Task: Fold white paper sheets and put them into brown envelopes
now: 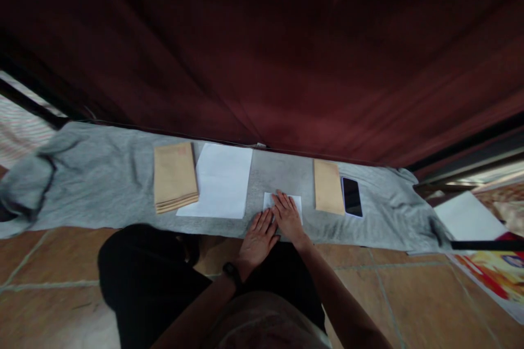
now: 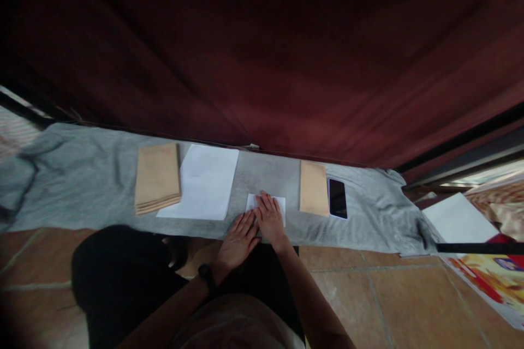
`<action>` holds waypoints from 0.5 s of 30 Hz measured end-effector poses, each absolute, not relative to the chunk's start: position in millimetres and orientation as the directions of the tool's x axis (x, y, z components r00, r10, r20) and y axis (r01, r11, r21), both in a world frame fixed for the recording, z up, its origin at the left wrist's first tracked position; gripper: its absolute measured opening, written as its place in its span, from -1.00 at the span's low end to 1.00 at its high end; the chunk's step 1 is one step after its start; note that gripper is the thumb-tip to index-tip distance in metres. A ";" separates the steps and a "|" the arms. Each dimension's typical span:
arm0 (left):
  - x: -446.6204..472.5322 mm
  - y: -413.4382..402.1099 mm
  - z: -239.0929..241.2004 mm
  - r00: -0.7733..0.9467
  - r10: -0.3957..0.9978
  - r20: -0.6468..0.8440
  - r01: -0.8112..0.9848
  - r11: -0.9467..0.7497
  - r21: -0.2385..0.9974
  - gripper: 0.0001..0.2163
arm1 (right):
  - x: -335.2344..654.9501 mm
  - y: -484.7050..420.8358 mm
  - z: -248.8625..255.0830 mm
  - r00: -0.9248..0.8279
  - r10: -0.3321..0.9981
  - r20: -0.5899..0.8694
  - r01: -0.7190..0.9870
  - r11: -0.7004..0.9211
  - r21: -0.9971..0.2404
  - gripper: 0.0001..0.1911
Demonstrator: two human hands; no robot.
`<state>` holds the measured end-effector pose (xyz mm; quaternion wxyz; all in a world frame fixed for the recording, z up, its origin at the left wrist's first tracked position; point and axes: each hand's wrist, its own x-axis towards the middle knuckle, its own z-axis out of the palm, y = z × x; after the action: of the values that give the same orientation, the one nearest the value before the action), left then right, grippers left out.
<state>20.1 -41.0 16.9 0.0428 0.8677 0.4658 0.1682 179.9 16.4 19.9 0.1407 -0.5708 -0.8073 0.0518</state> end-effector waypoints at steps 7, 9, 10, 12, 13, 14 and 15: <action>13.8 -50.8 16.6 0.518 0.821 0.239 0.808 -0.562 0.177 -0.44 | 179.9 19.4 16.6 -0.309 0.932 0.190 0.924 0.341 -0.170 -0.50; 11.3 -54.9 15.5 0.516 0.824 0.231 0.815 -0.556 0.164 -0.42 | 179.1 19.3 16.2 -0.308 0.929 0.204 0.921 0.345 -0.181 -0.50; 10.2 -56.6 15.0 0.515 0.827 0.226 0.818 -0.553 0.159 -0.41 | 178.9 19.1 16.0 -0.307 0.928 0.211 0.918 0.347 -0.192 -0.50; 8.0 -59.3 14.2 0.512 0.830 0.221 0.823 -0.548 0.152 -0.39 | 179.1 18.6 15.6 -0.300 0.928 0.222 0.914 0.346 -0.213 -0.50; 7.1 -60.3 14.0 0.510 0.831 0.222 0.824 -0.546 0.152 -0.38 | 179.8 18.2 15.5 -0.292 0.929 0.227 0.913 0.342 -0.222 -0.50; 6.3 -61.1 14.2 0.509 0.831 0.223 0.824 -0.546 0.153 -0.38 | 181.0 17.7 15.4 -0.283 0.931 0.231 0.914 0.335 -0.229 -0.50; 5.5 -61.7 14.6 0.508 0.832 0.224 0.824 -0.545 0.154 -0.38 | 182.7 17.2 15.4 -0.275 0.933 0.233 0.916 0.328 -0.232 -0.49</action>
<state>5.5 -61.7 14.6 0.0138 0.8684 0.4766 0.1363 182.7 17.2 15.4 0.1649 -0.5791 -0.7980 0.0260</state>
